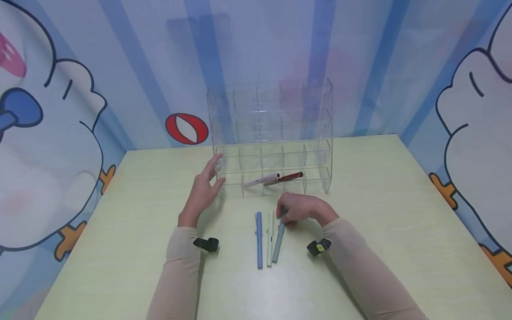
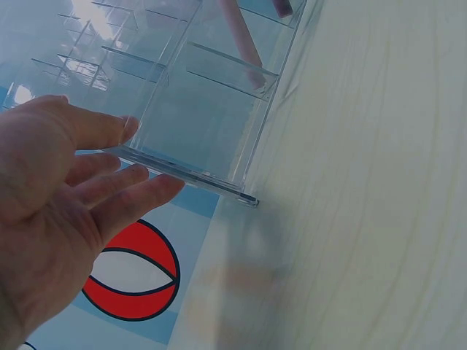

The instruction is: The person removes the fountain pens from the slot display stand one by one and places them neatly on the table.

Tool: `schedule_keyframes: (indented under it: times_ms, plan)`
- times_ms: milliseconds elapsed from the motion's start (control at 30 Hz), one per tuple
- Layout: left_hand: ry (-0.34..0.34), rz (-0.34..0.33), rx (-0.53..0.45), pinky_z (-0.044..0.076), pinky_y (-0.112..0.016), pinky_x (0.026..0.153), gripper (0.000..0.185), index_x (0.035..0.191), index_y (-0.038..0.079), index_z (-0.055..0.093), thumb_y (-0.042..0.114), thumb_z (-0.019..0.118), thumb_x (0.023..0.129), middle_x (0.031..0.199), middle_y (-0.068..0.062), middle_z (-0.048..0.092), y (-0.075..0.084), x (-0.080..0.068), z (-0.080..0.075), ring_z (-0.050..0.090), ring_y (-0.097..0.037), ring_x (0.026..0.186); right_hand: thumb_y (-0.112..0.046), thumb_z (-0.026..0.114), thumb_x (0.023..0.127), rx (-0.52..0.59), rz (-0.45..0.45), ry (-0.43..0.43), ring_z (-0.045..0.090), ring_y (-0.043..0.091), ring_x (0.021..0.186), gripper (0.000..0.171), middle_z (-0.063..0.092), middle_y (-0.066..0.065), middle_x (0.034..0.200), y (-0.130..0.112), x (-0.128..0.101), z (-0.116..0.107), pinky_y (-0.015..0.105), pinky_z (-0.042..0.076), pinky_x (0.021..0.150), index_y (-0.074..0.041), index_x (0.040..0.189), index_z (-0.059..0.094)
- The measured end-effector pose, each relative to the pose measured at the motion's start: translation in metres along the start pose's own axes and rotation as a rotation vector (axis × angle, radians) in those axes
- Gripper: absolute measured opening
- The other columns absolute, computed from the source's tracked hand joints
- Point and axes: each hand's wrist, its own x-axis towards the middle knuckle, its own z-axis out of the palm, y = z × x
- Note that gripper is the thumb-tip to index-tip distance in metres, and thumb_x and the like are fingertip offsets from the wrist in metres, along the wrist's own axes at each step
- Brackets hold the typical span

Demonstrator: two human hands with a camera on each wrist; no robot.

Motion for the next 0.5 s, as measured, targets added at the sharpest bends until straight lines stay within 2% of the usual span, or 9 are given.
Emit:
schedule_keyframes:
  times_ms: [200,500]
  plan:
    - [-0.002,0.001,-0.002,0.039,-0.052,0.110,0.069,0.157,0.030,0.031,0.004,0.060,0.099,0.159,-0.013,0.035,-0.0006,-0.0001,-0.0002,0.042,-0.038,0.138,0.005,0.067,0.089,-0.045,-0.034,0.004,0.065,0.015,0.065,0.010,0.065,0.003,0.084,-0.0011,-0.0002,0.0003,0.026,0.054,0.062,-0.002,0.095,0.069]
    - [-0.005,-0.009,0.005,0.038,-0.053,0.110,0.070,0.157,0.032,0.030,0.006,0.060,0.100,0.159,-0.013,0.034,-0.0011,0.0005,-0.0004,0.042,-0.038,0.138,0.002,0.070,0.086,-0.096,-0.089,0.004,0.058,0.011,0.062,0.010,0.064,0.000,0.083,-0.0015,0.0010,0.0010,0.023,0.050,0.058,-0.005,0.094,0.070]
